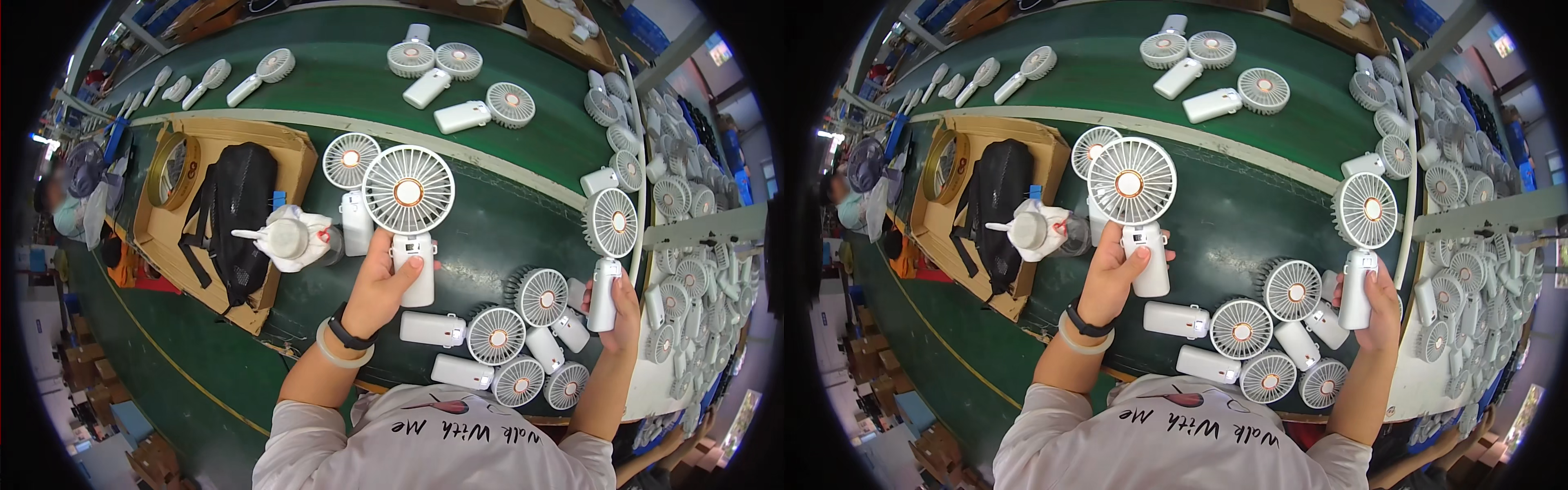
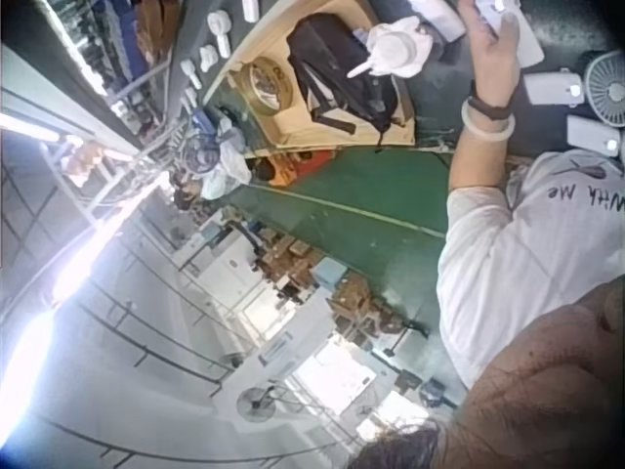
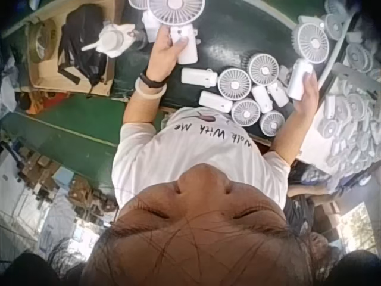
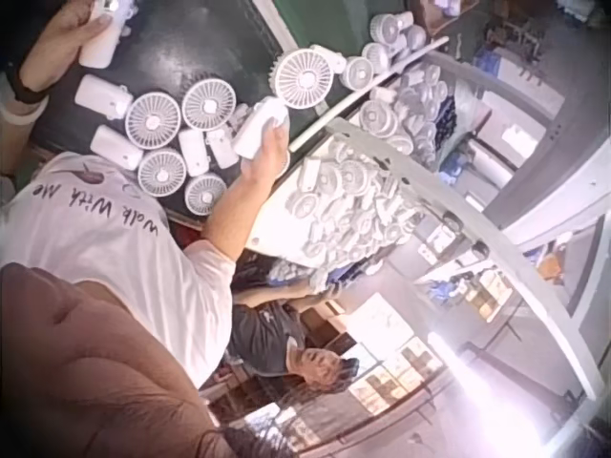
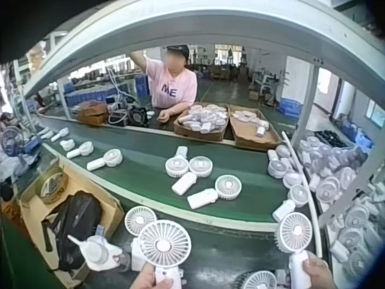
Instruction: The person assembles white portable fans by hand at a factory workstation. They pick up fan heads and handles, connect them, and test the units by pressing buttons to activate the blades. The person handles the fans one at a time, placing finished units on the table.
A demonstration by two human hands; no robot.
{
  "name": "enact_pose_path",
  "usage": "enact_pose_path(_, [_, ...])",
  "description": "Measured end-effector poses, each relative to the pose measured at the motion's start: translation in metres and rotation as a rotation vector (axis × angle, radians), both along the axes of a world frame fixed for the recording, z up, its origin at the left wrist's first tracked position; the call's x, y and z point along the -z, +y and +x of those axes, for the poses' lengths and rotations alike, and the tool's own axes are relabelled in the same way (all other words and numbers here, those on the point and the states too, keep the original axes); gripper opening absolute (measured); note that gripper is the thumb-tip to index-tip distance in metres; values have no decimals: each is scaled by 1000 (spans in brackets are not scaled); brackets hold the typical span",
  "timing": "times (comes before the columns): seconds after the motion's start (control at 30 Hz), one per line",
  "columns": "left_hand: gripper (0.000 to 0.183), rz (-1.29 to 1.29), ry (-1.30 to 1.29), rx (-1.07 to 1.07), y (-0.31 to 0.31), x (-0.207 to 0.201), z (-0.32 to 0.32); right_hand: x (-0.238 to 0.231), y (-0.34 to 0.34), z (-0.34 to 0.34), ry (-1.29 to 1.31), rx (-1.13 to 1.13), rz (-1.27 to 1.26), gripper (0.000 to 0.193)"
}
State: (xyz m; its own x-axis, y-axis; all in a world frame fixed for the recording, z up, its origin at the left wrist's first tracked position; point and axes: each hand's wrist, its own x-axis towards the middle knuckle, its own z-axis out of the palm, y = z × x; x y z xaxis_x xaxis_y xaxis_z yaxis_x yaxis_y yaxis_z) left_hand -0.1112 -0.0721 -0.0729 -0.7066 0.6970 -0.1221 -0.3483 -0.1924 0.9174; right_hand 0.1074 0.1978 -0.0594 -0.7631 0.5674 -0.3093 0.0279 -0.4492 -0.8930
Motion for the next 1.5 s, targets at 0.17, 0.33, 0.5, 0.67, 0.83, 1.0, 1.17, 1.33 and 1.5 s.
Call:
enact_pose_path(0.17, [47,54,-130,36,-29,-35,7,-9,-9,-16,43,-57,20,38])
enact_pose_path(0.33, [51,242,-222,58,-102,-73,4,-15,-19,-26,-3,-28,82,39])
enact_pose_path(0.5, [49,76,188,-500,-178,-84,-51,-11,-22,-29,1,-6,53,34])
enact_pose_path(0.67, [43,-148,460,-680,-222,-65,-78,-13,-40,-47,-47,-29,17,36])
enact_pose_path(0.83, [41,-241,493,-761,-236,-56,-95,-11,-50,-55,-110,-9,-5,38])
enact_pose_path(1.0, [42,-267,517,-829,-245,-50,-110,-12,-51,-53,-82,4,-2,37])
enact_pose_path(1.17, [40,-453,679,-958,-275,-33,-136,-10,-49,-51,-66,-24,-42,39])
enact_pose_path(1.33, [38,-862,938,-1150,-286,-34,-153,-23,-51,-54,-3,-101,-26,44])
enact_pose_path(1.5, [36,-1266,1033,-1143,-279,-39,-160,-25,-50,-50,34,-127,-55,57])
